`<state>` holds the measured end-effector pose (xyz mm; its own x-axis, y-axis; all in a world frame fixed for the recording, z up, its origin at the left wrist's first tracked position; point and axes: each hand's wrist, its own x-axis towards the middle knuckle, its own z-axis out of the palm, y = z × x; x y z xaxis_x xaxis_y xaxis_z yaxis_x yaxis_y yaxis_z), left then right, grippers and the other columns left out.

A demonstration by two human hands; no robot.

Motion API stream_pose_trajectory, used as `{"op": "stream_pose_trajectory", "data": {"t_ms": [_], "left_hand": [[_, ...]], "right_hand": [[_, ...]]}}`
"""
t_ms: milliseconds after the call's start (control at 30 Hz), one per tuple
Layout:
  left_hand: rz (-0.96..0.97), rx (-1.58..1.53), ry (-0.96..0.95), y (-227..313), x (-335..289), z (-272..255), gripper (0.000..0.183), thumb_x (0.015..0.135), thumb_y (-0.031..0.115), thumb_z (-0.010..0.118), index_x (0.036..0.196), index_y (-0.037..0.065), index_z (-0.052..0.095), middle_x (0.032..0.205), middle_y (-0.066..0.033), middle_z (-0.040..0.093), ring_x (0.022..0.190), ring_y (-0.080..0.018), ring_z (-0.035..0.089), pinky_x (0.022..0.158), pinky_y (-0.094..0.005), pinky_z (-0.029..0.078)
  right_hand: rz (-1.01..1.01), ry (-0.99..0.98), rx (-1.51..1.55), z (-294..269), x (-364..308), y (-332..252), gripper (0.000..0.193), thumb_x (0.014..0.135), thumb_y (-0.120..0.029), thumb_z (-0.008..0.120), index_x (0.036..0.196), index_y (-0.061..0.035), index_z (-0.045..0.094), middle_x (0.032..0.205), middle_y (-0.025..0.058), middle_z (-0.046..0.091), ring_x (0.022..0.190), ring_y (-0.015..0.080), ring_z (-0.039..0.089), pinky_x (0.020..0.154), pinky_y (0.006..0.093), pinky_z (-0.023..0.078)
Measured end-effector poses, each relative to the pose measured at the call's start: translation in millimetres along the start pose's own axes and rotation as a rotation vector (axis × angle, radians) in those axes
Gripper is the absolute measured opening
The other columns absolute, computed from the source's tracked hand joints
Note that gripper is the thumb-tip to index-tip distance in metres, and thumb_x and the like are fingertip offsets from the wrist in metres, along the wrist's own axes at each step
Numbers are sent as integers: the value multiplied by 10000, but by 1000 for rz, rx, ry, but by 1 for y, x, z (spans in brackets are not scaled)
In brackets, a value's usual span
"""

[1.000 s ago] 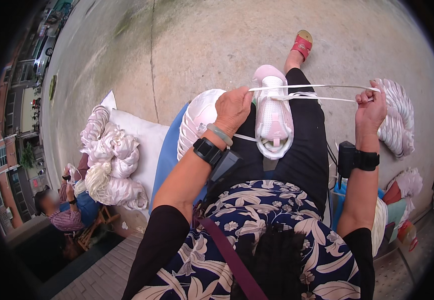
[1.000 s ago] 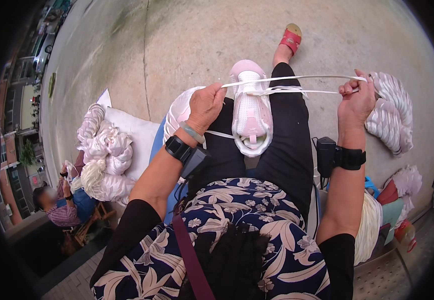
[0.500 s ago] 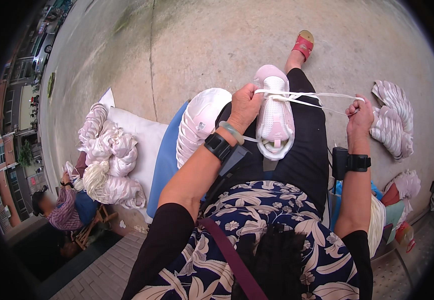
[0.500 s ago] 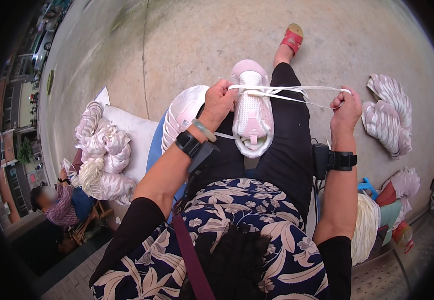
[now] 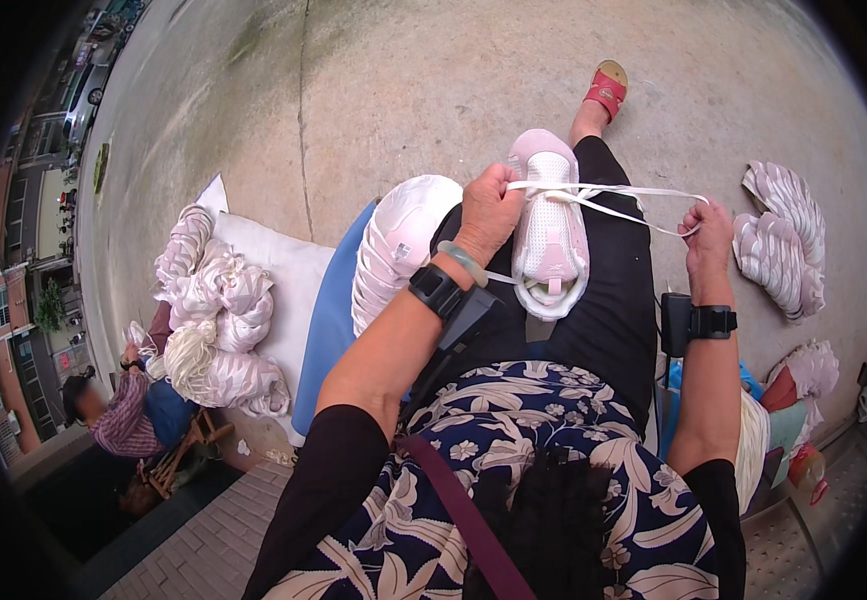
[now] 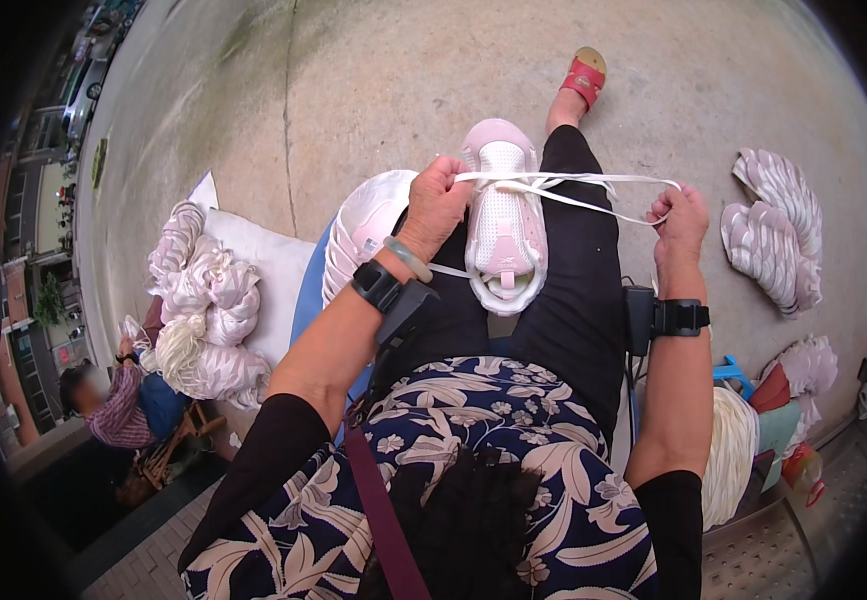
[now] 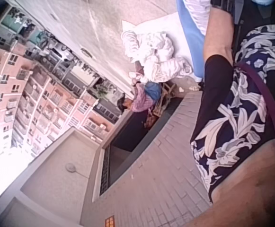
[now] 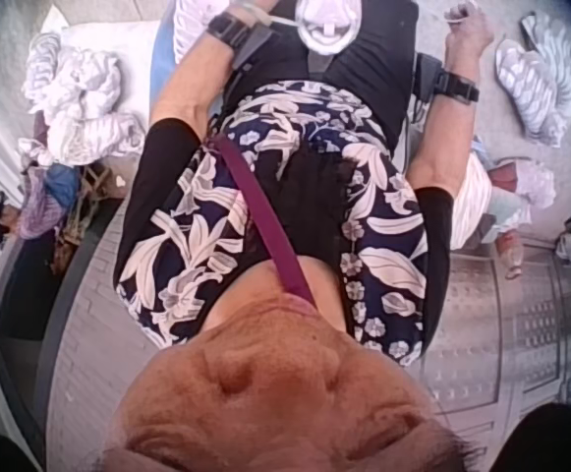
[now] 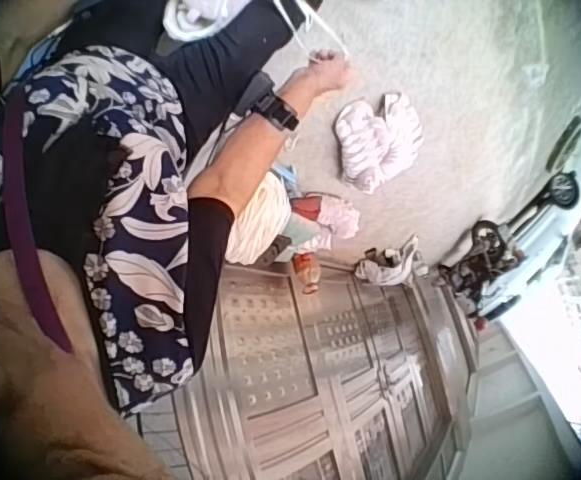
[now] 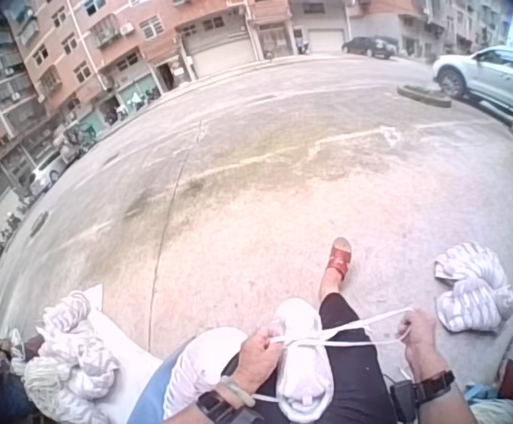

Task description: The recorder is lacing a white sneaker while sitting in an outdoor workspace.

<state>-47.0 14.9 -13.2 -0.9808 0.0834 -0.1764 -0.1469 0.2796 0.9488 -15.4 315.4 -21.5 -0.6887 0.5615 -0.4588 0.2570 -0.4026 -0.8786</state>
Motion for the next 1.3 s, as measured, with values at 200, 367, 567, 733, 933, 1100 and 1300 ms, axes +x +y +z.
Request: {"op": "stream_pose_trajectory", "data": {"t_ms": [200,367,567,733,933,1100,1300], "left_hand": [[268,226,-81,-2,9,5,73,781,59,581,832,17,550,593,-10,540,538,-45,476,456,-207,394],[-44,53,-119,-5,17,3,93,753,79,612,796,16,559,607,-34,563,517,-74,503,473,-253,424],[172,528,70,6,-4,8,191,748,185,641,785,11,572,617,-109,574,491,-216,544,487,-325,440],[381,669,73,7,-18,6,285,737,276,649,770,6,565,639,-164,559,579,-334,555,531,-371,445],[270,504,-195,23,-15,-12,285,738,265,654,766,3,545,637,-165,559,589,-324,557,544,-373,441],[259,560,-331,24,-9,-23,244,741,208,634,783,-14,542,645,-164,572,582,-301,565,544,-359,445],[267,642,-359,22,-5,-20,186,693,139,593,792,-13,550,675,-199,584,645,-359,581,586,-398,458]], "right_hand": [[39,56,-527,-7,10,25,355,737,-84,572,1082,-12,524,910,89,582,777,161,564,611,278,456],[-351,-96,-641,11,6,35,357,712,-118,604,1046,2,562,1026,132,586,991,222,530,884,307,391],[-402,-235,-606,33,-11,36,234,731,-113,589,936,-1,586,845,84,611,788,174,567,744,280,447],[-494,-251,-632,44,-24,35,193,742,-109,576,906,-7,587,781,75,606,737,159,565,702,276,450],[-534,-246,-631,56,-40,32,182,735,-102,576,891,-10,589,789,100,598,737,201,571,703,302,448],[-846,-445,-880,90,-85,18,383,692,-180,630,1033,-38,528,982,133,552,972,309,496,853,370,390],[-864,-480,-1075,114,-99,42,703,622,-258,667,1219,-35,371,1215,169,400,1139,341,362,932,432,332]]}}
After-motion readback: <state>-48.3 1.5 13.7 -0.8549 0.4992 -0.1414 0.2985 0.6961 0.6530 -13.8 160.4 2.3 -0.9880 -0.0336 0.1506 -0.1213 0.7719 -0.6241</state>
